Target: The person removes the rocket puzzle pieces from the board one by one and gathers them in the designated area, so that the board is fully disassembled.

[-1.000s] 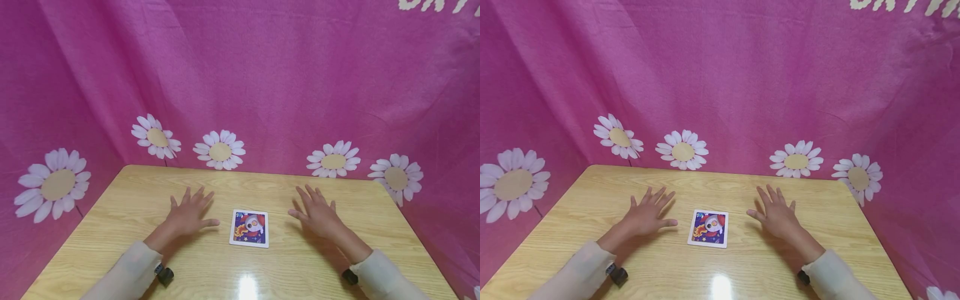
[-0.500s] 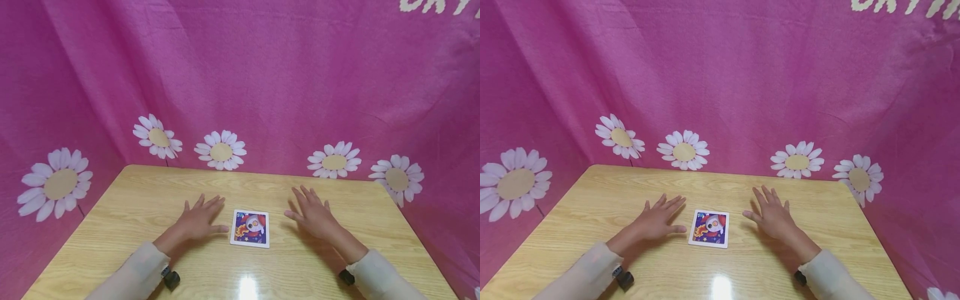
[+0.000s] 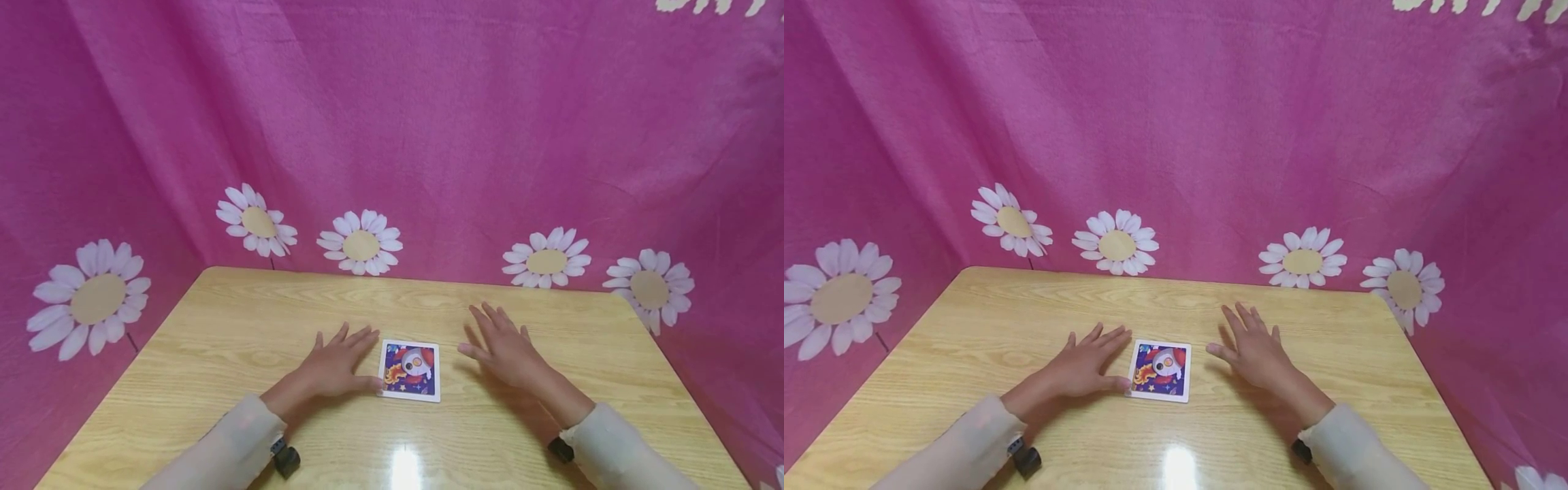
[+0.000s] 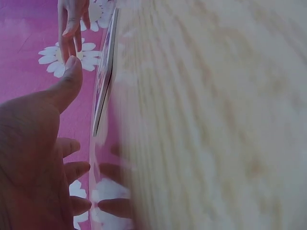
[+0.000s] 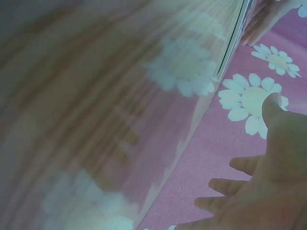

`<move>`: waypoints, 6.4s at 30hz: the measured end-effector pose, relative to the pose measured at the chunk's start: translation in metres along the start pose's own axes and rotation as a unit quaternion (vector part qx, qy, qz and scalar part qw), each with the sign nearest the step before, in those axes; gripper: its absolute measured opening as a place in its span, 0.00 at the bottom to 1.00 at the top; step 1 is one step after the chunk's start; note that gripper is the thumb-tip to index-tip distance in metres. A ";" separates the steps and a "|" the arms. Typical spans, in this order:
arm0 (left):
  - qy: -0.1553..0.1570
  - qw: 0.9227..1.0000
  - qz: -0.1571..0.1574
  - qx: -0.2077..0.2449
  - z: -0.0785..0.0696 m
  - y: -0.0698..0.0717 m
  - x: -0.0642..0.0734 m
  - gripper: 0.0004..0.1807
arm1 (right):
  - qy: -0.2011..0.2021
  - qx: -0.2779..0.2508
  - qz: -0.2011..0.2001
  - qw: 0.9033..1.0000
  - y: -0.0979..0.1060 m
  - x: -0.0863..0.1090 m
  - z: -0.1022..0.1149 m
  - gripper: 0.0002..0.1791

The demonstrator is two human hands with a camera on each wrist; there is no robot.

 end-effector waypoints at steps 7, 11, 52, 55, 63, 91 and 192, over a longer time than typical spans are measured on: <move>0.000 1.000 0.010 0.011 -0.004 -0.004 -0.001 0.56 | 0.010 -0.021 0.015 1.000 -0.003 0.000 0.009 0.45; 0.001 1.000 0.011 -0.003 -0.005 -0.007 -0.003 0.57 | 0.022 -0.031 0.025 0.999 -0.006 -0.001 0.014 0.45; 0.020 0.998 0.025 -0.055 -0.014 -0.012 -0.004 0.55 | 0.111 -0.113 0.099 0.982 -0.030 -0.028 0.078 0.31; 0.019 0.998 0.026 -0.059 -0.014 -0.012 -0.005 0.55 | 0.132 -0.113 0.090 0.981 -0.032 -0.031 0.081 0.28; 0.016 0.997 0.025 -0.064 -0.012 -0.014 -0.006 0.55 | 0.094 -0.171 0.103 0.975 -0.041 -0.042 0.086 0.20; 0.028 0.997 0.033 -0.059 -0.012 -0.014 -0.007 0.55 | 0.051 -0.228 0.168 0.958 -0.050 -0.082 0.083 0.06; -0.029 0.994 0.054 -0.088 -0.038 -0.018 0.017 0.42 | 0.015 -0.202 0.169 0.965 -0.054 -0.085 0.095 0.09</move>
Point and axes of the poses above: each hand's wrist, its own x-axis away from the middle knuckle, its own y-axis out of the back of the hand, z = x × y, the point moved 2 cm from there along -x, towards the middle knuckle, and after that the axes turned 2 degrees about -y, right-handed, at the moved point
